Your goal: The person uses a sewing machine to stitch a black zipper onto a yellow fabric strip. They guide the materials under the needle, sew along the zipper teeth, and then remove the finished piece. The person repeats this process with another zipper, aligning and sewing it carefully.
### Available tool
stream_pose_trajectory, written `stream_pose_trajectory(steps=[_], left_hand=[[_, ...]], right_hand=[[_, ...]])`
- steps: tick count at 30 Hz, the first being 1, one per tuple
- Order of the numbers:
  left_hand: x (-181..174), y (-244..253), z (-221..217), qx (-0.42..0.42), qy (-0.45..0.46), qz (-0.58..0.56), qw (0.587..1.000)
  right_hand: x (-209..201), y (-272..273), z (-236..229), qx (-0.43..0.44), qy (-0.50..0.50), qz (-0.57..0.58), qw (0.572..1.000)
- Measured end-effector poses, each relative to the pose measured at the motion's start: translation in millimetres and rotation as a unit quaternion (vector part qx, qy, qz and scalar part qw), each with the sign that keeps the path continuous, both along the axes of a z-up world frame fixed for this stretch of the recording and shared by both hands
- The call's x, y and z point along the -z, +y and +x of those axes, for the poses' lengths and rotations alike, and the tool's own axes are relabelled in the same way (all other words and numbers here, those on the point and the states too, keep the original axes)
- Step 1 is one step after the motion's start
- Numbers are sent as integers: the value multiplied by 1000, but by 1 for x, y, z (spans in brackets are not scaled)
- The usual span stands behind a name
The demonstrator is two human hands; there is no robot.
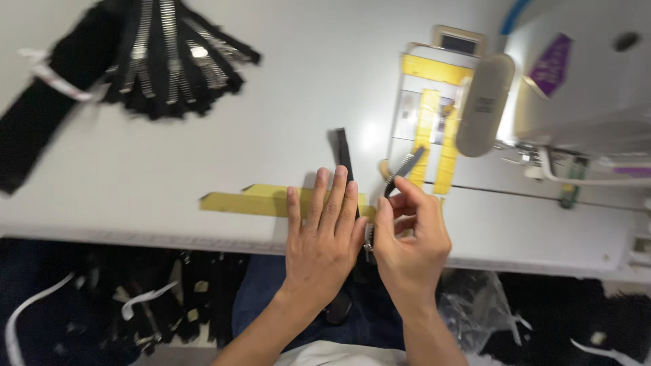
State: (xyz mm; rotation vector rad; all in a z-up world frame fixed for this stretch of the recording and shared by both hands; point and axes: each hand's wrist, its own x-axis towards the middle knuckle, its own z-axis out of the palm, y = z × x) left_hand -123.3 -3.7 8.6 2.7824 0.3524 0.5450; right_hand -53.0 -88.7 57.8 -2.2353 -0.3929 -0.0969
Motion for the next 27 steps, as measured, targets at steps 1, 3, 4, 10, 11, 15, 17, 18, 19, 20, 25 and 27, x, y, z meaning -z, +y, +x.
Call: stream_pose_trajectory(steps=[1,3,4,10,11,15,17,18,19,20,25,27], left_hand=[[-6,-5,5,7,33,41,999],[-3,-22,22,16,29,44,998],[-3,-29,29,12,29,60,998],[-3,-38,45,27,41,51,997],[-4,-40,47,26,43,51,997],[-4,-41,50,32,39,32,998],[-8,-28,44,10,41,46,998],[-13,-21,40,39,9,-23,999],[-18,-14,37,68,-26,-89,993],[-12,5,28,50,-24,-78,995],[-6,143,-20,-226,-199,-31,953],[-8,203,-46,-293,-136,36,946]], right_hand=[[-8,-8,-1,39,18,6,999],[-7,-27,12,37,-17,-16,999],[-7,-36,18,22,-47,-26,998],[25,-60,50,-25,-106,-125,986],[22,-62,51,-26,-105,-125,986],[31,-72,62,-115,-204,-249,940],[37,-72,62,-158,-235,-272,920],[32,-73,60,-148,-249,-298,910],[28,-74,59,-137,-263,-322,899],[30,-73,58,-150,-268,-307,901],[20,-79,56,-211,-249,-142,935],[17,-90,45,-183,-246,-115,945]])
